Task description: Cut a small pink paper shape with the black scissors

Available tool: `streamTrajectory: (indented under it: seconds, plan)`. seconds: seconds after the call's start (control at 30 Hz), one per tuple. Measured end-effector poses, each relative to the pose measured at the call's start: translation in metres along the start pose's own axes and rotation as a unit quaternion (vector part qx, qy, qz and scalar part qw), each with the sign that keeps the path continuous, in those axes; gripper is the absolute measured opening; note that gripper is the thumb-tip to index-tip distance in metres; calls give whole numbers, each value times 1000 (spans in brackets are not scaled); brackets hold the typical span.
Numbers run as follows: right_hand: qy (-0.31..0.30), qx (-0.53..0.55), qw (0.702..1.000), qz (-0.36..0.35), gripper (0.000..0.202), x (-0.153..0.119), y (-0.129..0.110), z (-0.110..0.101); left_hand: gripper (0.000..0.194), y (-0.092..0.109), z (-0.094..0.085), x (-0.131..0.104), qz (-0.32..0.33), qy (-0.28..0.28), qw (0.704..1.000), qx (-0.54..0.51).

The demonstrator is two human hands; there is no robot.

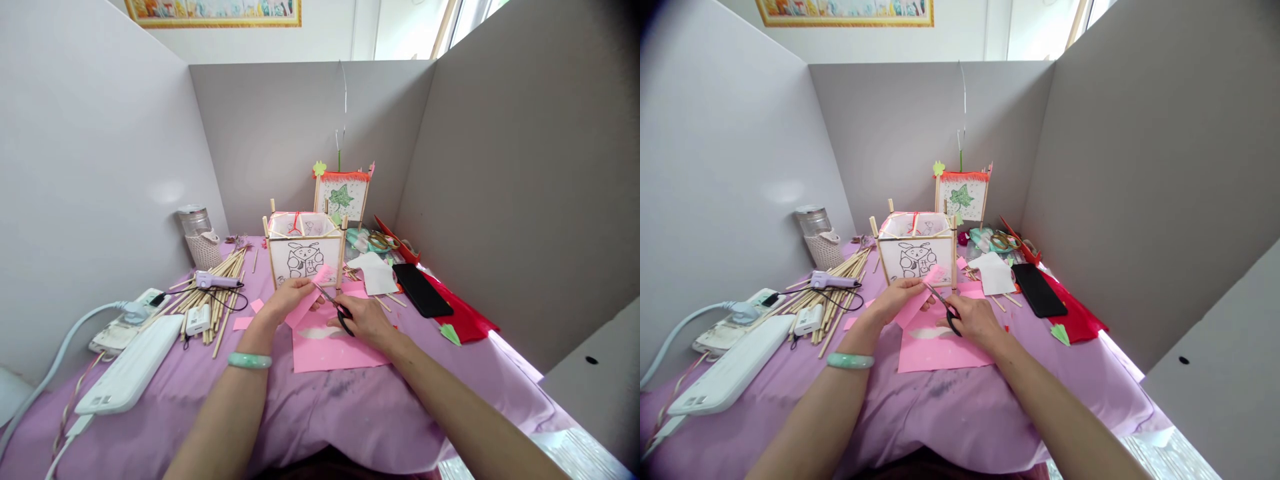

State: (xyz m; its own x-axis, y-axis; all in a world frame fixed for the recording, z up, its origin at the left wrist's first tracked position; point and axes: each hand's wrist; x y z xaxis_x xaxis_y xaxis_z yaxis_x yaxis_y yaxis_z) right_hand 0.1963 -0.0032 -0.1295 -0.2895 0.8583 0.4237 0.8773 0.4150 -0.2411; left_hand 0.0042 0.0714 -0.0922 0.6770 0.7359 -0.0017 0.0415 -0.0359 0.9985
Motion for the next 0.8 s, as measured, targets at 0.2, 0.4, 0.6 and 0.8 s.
streamTrajectory:
  seconds: [0.2, 0.4, 0.6, 0.8]
  plan:
    - [4, -4, 1000, 4, 32, 0, 1, 0, 28, 1, 1, 0, -12, 5, 1000, -1]
    - [7, -8, 1000, -4, 30, 1, 2, 0, 30, 2, 1, -2, -14, 5, 1000, 3]
    - [10, -13, 1000, 0, 30, 0, 1, 0, 30, 3, 0, -2, -19, 7, 1000, 11]
    - [7, -20, 1000, -1, 33, 0, 1, 1, 24, 4, 2, -3, -20, -5, 1000, 20]
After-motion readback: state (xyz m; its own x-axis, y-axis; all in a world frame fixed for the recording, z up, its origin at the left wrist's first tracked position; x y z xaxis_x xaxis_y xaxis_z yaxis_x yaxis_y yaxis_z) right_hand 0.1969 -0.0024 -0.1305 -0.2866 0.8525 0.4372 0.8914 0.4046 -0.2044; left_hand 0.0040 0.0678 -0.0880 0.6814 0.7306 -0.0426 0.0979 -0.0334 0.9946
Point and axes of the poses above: each hand's wrist, its own x-axis towards the middle knuckle, its own z-axis out of the palm, y = z × x, and after that the axes turned 5 degrees about -y, right-handed
